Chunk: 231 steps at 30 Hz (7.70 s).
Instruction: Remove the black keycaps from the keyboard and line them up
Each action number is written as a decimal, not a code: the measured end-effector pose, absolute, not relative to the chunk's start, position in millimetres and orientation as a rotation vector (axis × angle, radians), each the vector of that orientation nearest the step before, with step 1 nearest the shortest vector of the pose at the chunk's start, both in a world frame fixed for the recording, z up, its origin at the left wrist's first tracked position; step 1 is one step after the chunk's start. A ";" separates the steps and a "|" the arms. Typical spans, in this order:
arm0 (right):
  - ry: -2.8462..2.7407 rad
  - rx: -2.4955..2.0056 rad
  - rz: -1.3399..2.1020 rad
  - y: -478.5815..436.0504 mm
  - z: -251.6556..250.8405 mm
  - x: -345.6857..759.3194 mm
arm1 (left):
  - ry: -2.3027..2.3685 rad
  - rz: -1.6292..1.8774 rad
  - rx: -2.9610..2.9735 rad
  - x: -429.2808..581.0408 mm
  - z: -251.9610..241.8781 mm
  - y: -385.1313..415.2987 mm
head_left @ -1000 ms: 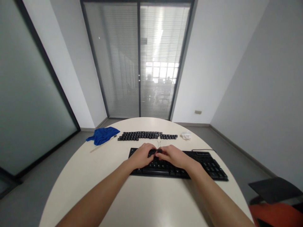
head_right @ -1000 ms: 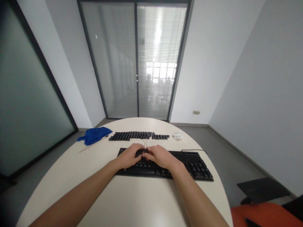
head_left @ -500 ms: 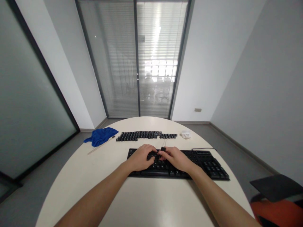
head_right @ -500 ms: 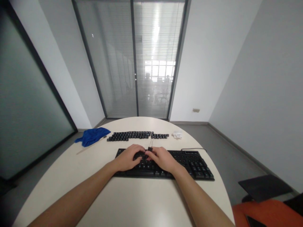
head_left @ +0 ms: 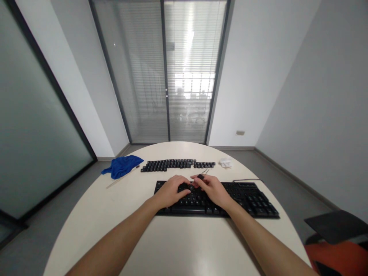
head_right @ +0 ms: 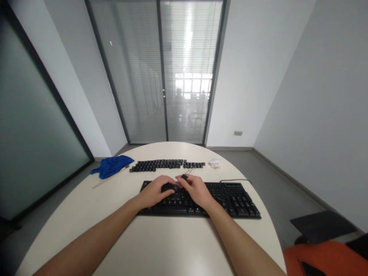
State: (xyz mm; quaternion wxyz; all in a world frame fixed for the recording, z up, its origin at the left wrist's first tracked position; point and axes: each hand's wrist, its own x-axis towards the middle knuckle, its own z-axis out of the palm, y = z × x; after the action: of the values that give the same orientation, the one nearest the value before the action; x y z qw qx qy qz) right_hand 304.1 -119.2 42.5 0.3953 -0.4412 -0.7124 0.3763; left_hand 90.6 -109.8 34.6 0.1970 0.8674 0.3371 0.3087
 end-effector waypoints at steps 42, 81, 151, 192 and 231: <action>-1.849 -1.050 1.096 -115.9 42.7 305.9 | 0.812 0.793 2.659 93.3 48.9 -121.4; -1.832 -1.105 1.104 -115.9 40.0 302.1 | 1.868 0.965 2.334 39.9 6.6 -23.3; -1.836 -1.186 0.929 -115.3 42.4 318.2 | 0.943 0.892 2.316 102.1 39.0 -110.2; -1.736 -1.137 1.104 -113.4 35.9 311.2 | 0.791 0.883 2.712 103.1 44.4 -115.4; -1.842 -1.259 0.942 -106.0 33.2 322.3 | 1.693 0.941 2.553 59.2 26.5 -40.6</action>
State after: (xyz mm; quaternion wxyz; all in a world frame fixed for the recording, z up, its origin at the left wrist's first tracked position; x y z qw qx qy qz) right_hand 322.3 -106.0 33.2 0.3521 -0.4865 -0.7120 0.3640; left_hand 59.2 -40.6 26.5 -0.0313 0.7963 0.5280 0.2936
